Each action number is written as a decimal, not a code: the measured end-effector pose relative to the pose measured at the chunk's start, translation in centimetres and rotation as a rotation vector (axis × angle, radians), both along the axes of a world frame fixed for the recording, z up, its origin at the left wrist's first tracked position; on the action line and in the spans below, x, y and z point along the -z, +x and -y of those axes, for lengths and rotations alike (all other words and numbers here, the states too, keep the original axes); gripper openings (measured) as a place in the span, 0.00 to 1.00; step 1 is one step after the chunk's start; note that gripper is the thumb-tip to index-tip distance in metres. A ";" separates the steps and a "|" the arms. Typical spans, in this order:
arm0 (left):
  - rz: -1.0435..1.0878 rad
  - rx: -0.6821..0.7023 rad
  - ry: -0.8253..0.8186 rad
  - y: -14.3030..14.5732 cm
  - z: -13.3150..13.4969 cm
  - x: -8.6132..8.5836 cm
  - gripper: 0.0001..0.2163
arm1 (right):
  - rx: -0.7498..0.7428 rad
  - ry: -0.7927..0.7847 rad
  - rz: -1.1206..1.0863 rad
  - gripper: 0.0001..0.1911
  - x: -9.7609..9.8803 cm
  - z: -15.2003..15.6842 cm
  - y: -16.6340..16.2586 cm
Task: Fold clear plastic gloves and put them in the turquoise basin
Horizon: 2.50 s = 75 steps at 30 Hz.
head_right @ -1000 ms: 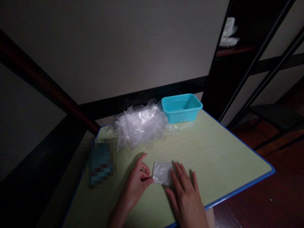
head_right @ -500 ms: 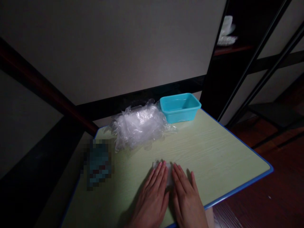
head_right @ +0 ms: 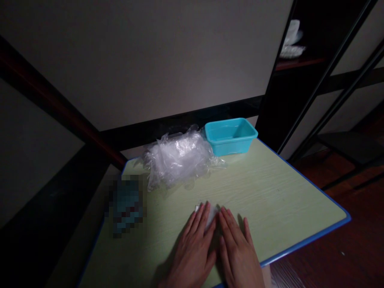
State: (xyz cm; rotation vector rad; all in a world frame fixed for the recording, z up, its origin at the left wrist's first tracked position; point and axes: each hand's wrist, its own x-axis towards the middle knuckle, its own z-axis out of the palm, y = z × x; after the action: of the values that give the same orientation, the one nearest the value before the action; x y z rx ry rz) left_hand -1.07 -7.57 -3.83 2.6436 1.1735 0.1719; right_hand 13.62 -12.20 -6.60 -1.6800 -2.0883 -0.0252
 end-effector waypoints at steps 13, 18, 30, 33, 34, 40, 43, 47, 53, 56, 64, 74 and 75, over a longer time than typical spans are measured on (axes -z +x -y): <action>0.000 0.034 0.004 -1.4 -0.3 -0.6 0.36 | -0.038 0.084 0.132 0.33 -1.1 -0.4 -0.3; -0.025 -0.033 0.080 -2.2 -0.5 -0.1 0.33 | -0.028 0.108 0.194 0.35 -0.3 -1.4 -1.9; -0.054 -0.010 0.102 -2.2 -0.2 0.5 0.29 | -0.109 0.116 0.280 0.32 0.0 -2.2 -2.3; -0.054 -0.010 0.109 -2.2 -0.1 0.7 0.29 | -0.131 0.112 0.292 0.35 -0.2 -2.1 -2.0; -0.054 -0.014 0.112 -2.2 -0.1 0.8 0.29 | -0.136 0.113 0.291 0.36 -0.2 -2.1 -2.0; -0.076 -0.031 0.130 -2.1 -0.1 1.0 0.29 | -0.129 0.120 0.282 0.39 0.1 -2.1 -1.9; -0.080 -0.030 0.136 -2.2 0.0 0.8 0.29 | -0.127 0.108 0.283 0.39 0.2 -2.1 -1.9; -0.079 -0.038 0.139 -2.1 0.0 0.7 0.29 | -0.122 0.102 0.285 0.39 0.2 -1.9 -1.5; -0.056 -0.044 0.151 -2.1 0.2 0.9 0.30 | -0.086 0.117 0.283 0.40 0.6 -1.5 -0.7; -0.037 -0.051 0.153 -2.1 0.2 0.9 0.30 | -0.103 0.084 0.276 0.40 0.6 -1.4 -0.4; 0.033 -0.068 0.121 -2.3 0.1 0.4 0.31 | -0.271 0.139 0.098 0.24 -0.3 -1.3 1.4; 0.080 -0.095 0.016 -2.0 0.1 -0.2 0.31 | -0.428 0.221 -0.026 0.14 -2.3 -2.0 0.5; 0.079 -0.098 0.011 -1.9 0.1 -0.2 0.31 | -0.424 0.203 -0.031 0.14 -2.2 -2.1 0.5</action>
State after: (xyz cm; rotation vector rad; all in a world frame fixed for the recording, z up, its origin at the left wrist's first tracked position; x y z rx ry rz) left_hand -3.00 -7.69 -3.61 2.5650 1.2802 0.2982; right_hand 14.15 -10.09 -4.36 -1.0930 -2.2893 -0.0746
